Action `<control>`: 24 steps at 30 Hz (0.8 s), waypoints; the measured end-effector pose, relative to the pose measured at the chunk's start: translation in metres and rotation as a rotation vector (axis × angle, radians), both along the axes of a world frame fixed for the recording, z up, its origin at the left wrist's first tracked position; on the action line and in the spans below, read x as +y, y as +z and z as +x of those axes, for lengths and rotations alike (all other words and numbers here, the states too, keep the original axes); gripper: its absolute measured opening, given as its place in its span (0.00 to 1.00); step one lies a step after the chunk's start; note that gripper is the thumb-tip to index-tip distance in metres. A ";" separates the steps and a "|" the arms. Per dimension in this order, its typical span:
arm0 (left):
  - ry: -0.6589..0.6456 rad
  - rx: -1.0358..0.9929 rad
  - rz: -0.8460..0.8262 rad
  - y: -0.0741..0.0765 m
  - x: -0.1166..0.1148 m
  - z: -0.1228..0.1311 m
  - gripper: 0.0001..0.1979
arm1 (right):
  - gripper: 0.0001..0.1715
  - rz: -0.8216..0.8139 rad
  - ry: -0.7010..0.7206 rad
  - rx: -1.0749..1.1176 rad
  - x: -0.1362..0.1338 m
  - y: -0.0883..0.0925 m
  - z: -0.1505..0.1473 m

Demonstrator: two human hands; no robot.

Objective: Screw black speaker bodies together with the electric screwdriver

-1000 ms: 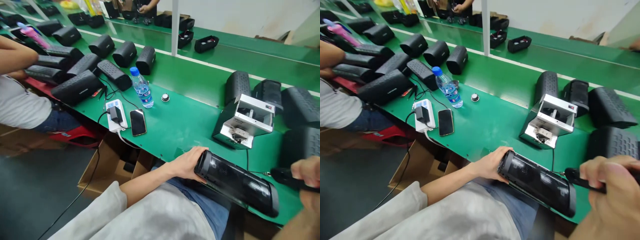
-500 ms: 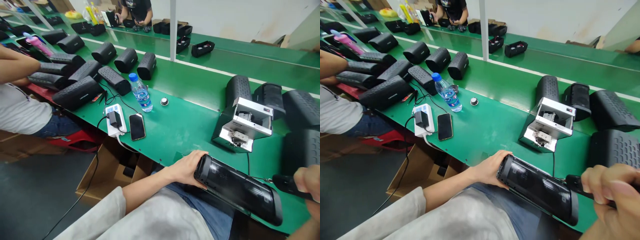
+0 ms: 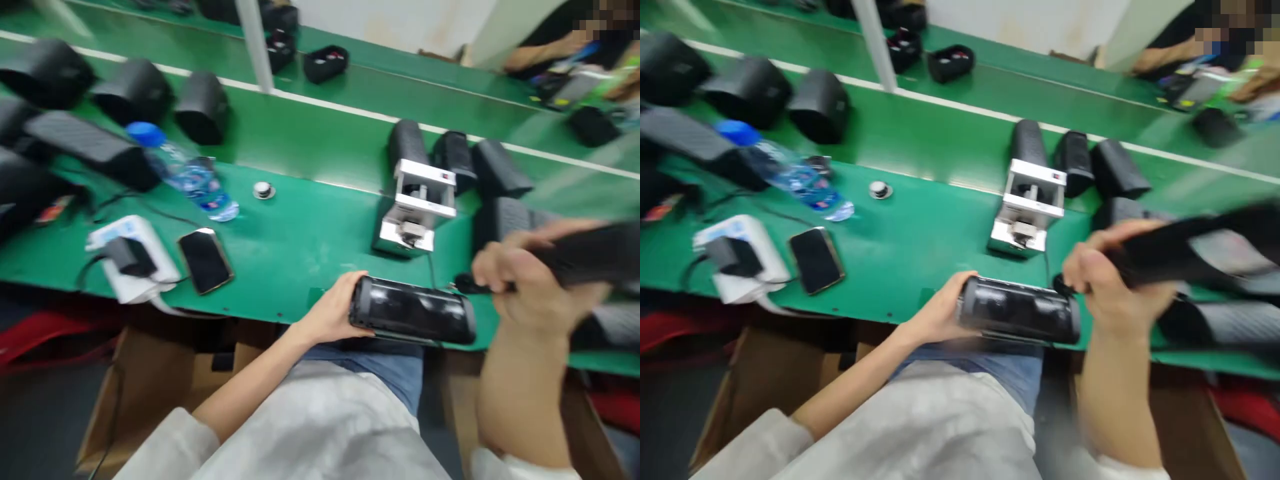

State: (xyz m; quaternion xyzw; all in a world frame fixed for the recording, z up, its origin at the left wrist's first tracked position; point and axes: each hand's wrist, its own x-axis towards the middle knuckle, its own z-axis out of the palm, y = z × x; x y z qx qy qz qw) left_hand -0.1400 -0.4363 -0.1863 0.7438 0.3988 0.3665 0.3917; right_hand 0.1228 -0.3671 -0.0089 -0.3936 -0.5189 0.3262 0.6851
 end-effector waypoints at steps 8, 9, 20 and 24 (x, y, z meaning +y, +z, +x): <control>-0.018 0.069 0.010 0.004 0.002 -0.004 0.56 | 0.17 0.453 -0.053 -0.023 0.028 0.044 -0.023; -0.013 0.072 0.012 0.004 0.002 -0.003 0.56 | 0.19 0.478 -0.086 -0.034 0.036 0.045 -0.028; 0.009 0.098 -0.004 0.005 0.000 -0.002 0.57 | 0.33 0.340 -0.195 -0.138 0.103 0.009 -0.053; 0.010 0.099 -0.006 0.005 0.001 -0.002 0.57 | 0.29 0.345 -0.206 -0.188 0.102 0.002 -0.049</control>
